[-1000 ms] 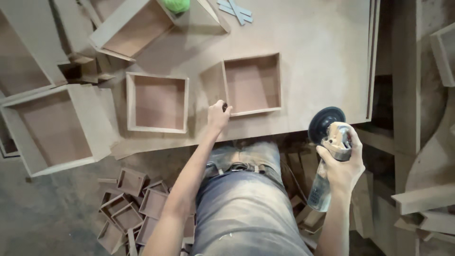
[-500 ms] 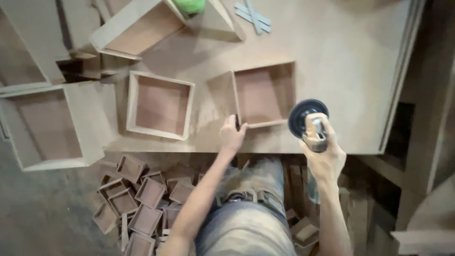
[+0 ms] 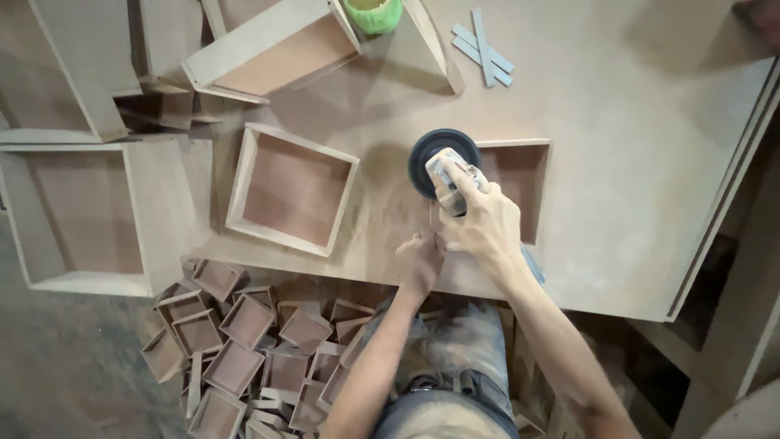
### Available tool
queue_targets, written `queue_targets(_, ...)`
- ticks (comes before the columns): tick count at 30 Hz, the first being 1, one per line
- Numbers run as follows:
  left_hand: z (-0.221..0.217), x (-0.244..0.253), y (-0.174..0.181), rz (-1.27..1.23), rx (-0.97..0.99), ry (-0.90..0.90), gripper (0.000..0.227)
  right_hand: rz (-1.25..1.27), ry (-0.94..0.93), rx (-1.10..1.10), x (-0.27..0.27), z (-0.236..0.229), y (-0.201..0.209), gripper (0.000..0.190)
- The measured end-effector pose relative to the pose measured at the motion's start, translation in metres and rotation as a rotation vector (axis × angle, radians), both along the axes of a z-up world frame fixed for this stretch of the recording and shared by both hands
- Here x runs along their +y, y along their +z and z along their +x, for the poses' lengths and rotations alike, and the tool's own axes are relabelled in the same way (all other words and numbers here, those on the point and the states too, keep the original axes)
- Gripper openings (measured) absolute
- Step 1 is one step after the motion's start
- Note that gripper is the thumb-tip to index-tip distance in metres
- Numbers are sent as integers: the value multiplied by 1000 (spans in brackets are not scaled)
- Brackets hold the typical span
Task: The person uses an orbital sander to smooth the surfaces of small wooden boxes. They handle each box one at a time, sanding the interior and exterior faces, then set the finished pieces aside on the workbench.
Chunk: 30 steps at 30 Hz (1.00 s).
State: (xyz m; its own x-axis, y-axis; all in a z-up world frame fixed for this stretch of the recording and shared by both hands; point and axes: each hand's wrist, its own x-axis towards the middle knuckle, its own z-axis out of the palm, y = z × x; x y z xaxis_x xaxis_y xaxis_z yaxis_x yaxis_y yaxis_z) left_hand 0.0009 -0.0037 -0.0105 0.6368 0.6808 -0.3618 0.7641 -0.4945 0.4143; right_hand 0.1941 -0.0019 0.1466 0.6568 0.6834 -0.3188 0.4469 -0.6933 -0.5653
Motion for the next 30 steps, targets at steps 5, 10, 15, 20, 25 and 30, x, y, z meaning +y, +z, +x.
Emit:
queue_targets(5, -3, 0, 2, 56, 8, -32, 28, -35, -68, 11, -10, 19, 10, 74)
queue_targets(10, -2, 4, 2, 3, 41, -65, 27, -44, -238, -35, -33, 34, 19, 80)
queue_targets(15, -1, 5, -2, 22, 81, -133, 29, 48, -337, -57, -36, 25, 13, 81)
queue_targets(20, 0, 3, -2, -28, 133, -55, 29, -19, -121, 6, -6, 6, -1, 78)
queue_targets(25, 2, 7, 4, -58, 76, -19, 25, -67, -51, 39, -2, 14, -5, 77)
queue_targets(30, 2, 10, 12, -58, 25, -128, 26, -93, -105, 33, -24, 26, -2, 76)
